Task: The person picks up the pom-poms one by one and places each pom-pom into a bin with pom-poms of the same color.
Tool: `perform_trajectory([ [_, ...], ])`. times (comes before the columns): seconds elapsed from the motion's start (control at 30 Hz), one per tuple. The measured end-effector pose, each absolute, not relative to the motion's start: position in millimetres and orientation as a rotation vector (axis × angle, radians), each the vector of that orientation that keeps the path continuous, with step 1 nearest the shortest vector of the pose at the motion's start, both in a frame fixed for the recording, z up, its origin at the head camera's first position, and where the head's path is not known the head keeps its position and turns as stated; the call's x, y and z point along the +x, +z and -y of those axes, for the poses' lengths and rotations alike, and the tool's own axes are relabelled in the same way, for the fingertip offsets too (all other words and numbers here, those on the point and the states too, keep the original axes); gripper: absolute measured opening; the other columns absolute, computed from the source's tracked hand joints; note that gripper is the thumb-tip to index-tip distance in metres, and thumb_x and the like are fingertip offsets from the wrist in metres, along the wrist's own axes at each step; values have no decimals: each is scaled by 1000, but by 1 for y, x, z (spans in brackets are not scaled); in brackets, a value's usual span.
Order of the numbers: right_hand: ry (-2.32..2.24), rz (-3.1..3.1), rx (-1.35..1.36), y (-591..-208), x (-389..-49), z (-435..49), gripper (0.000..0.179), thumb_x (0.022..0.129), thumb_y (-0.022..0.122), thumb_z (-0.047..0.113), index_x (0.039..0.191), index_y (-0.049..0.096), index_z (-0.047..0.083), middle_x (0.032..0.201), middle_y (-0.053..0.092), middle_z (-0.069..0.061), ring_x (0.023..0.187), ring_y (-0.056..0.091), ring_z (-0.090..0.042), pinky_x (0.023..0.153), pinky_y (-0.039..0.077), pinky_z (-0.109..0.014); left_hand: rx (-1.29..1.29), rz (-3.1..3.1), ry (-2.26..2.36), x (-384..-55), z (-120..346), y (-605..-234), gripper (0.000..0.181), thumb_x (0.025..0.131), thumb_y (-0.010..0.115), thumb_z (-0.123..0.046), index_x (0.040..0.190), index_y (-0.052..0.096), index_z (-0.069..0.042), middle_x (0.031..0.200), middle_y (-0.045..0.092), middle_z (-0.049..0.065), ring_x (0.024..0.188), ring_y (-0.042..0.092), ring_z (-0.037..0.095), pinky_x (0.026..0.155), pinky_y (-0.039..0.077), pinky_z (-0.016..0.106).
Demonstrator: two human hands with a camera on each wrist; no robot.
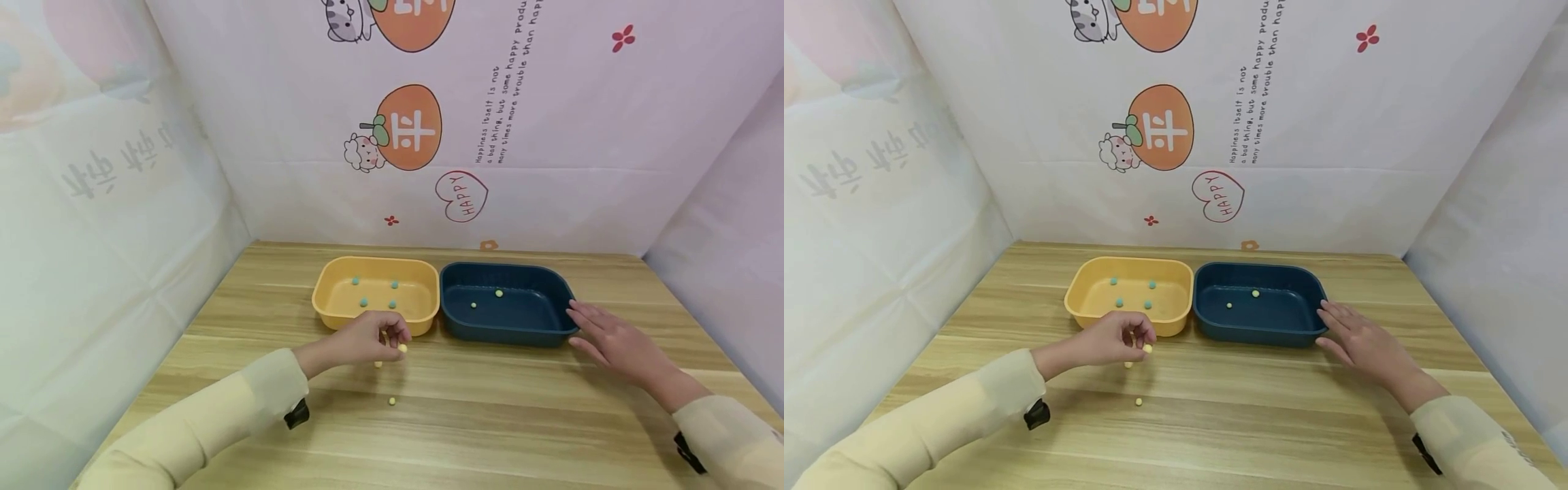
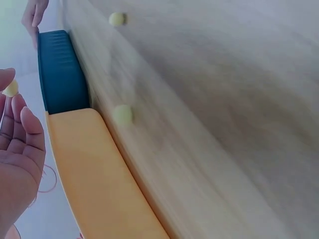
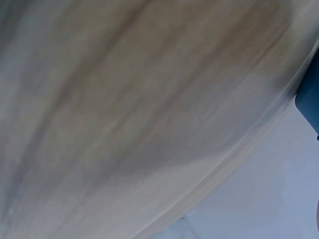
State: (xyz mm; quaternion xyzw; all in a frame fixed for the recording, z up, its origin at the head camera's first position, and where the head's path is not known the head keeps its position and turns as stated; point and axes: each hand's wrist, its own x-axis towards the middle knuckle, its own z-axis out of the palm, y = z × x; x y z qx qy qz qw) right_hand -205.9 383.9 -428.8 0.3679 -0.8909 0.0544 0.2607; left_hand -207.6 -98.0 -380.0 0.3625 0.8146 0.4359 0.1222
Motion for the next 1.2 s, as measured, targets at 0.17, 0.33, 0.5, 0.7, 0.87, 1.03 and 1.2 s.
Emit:
perform_trajectory([
  [0.17, 147, 2401, 997, -429, -207, -383, 52, 97, 59, 34, 129, 57, -6, 133, 54, -26, 120, 54, -39, 114, 13, -19, 1067, -2366, 1294, -214, 84, -379, 17, 84, 74, -3, 96, 65, -12, 86, 62, -2, 77, 57, 12, 68, 52, 27],
  [0.33, 139, 2390, 1005, -429, -209, -384, 49, 97, 59, 30, 128, 58, -7, 132, 55, -26, 122, 53, -37, 114, 13, -20, 1065, -2349, 1327, -221, 71, -376, 16, 84, 74, -6, 95, 66, -12, 87, 62, -2, 77, 57, 13, 69, 52, 29],
  [0.5, 130, 2381, 1004, -430, -210, -385, 48, 99, 56, 31, 127, 58, -7, 131, 56, -26, 128, 48, -32, 115, 14, -21, 1085, -2348, 1357, -229, 57, -372, 15, 85, 74, -6, 98, 66, -5, 88, 63, -2, 77, 57, 14, 69, 52, 30],
  [0.7, 133, 2374, 1007, -432, -212, -385, 45, 100, 56, 29, 127, 59, -7, 131, 56, -26, 132, 45, -28, 115, 14, -22, 1080, -2351, 1398, -241, 38, -367, 19, 85, 75, -8, 101, 67, -3, 89, 63, -1, 78, 58, 14, 71, 53, 27],
  [0.87, 135, 2354, 1010, -431, -212, -385, 49, 102, 50, 34, 125, 60, -8, 130, 56, -27, 127, 49, -33, 115, 15, -21, 1074, -2321, 1459, -252, 20, -363, 17, 85, 74, -6, 100, 66, -8, 91, 62, 2, 78, 58, 16, 70, 52, 25],
  [1.03, 137, 2351, 1013, -430, -212, -385, 51, 103, 48, 36, 126, 59, -9, 129, 56, -28, 125, 51, -35, 114, 14, -20, 1058, -2313, 1507, -265, 2, -361, 17, 85, 74, -5, 100, 65, -5, 89, 60, 3, 78, 57, 17, 70, 52, 23],
  [1.2, 140, 2361, 1015, -430, -212, -385, 49, 100, 54, 33, 126, 59, -9, 129, 56, -28, 121, 54, -38, 114, 15, -21, 1045, -2372, 1498, -277, -16, -362, 16, 85, 75, -6, 98, 66, -9, 88, 61, 1, 77, 57, 14, 71, 52, 21],
])
